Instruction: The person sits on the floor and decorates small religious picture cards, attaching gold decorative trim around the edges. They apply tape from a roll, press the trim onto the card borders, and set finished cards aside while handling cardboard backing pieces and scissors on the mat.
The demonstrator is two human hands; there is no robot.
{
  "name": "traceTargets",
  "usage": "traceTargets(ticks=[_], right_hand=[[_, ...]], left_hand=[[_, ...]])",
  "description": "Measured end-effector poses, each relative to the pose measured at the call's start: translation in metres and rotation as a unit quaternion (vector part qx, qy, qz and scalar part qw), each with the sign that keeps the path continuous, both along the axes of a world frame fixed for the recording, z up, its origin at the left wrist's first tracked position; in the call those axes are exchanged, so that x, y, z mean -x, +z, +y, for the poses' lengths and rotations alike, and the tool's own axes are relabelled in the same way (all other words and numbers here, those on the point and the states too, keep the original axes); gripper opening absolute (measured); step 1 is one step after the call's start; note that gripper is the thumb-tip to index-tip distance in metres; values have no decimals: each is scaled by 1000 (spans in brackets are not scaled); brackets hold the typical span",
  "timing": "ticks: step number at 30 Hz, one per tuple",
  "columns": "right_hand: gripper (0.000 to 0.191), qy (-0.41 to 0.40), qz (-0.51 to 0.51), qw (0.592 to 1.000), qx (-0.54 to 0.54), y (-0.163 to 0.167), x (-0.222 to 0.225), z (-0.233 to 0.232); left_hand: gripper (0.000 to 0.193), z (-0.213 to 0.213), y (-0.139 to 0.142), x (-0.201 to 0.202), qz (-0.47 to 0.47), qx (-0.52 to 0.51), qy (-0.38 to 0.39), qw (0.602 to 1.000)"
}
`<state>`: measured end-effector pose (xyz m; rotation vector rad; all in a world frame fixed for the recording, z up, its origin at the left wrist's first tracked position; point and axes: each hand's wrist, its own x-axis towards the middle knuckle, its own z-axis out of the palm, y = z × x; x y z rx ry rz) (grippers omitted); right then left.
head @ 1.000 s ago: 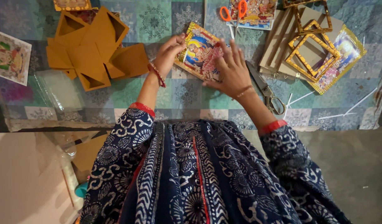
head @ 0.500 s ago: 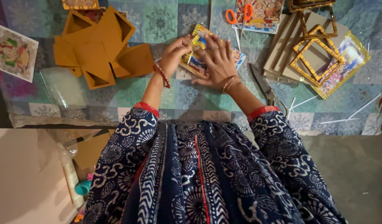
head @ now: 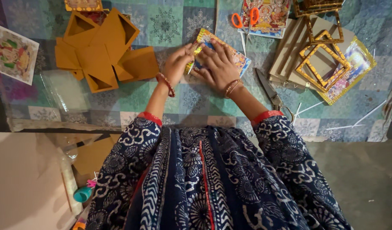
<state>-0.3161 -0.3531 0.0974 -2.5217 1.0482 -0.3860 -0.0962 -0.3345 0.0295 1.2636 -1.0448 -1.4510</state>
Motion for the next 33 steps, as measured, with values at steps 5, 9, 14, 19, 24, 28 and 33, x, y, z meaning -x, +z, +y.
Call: traceTargets(ticks=[5, 9, 14, 19, 24, 28, 33], right_hand=[[37, -18, -100, 993, 57, -4, -9, -11], [31, -19, -113, 991, 70, -3, -12, -17], [43, -24, -112, 993, 41, 1, -12, -17], [56, -29, -113, 992, 48, 6, -14, -19], [59, -29, -107, 993, 45, 11, -14, -22], [60, -27, -105, 993, 46, 11, -14, -24], [61, -29, -105, 993, 43, 10, -14, -22]], left_hand=[[21, 12, -5, -4, -22, -24, 16, 999], [18, 17, -14, -3, 47, -14, 47, 998], [18, 27, -20, -4, 5, -27, 87, 996], [18, 39, -19, -3, -148, 36, 110, 982], [20, 54, -16, 5, -279, 87, 143, 946], [22, 57, -16, 7, -231, 47, 157, 959], [22, 60, -17, 5, -182, 5, 164, 970]])
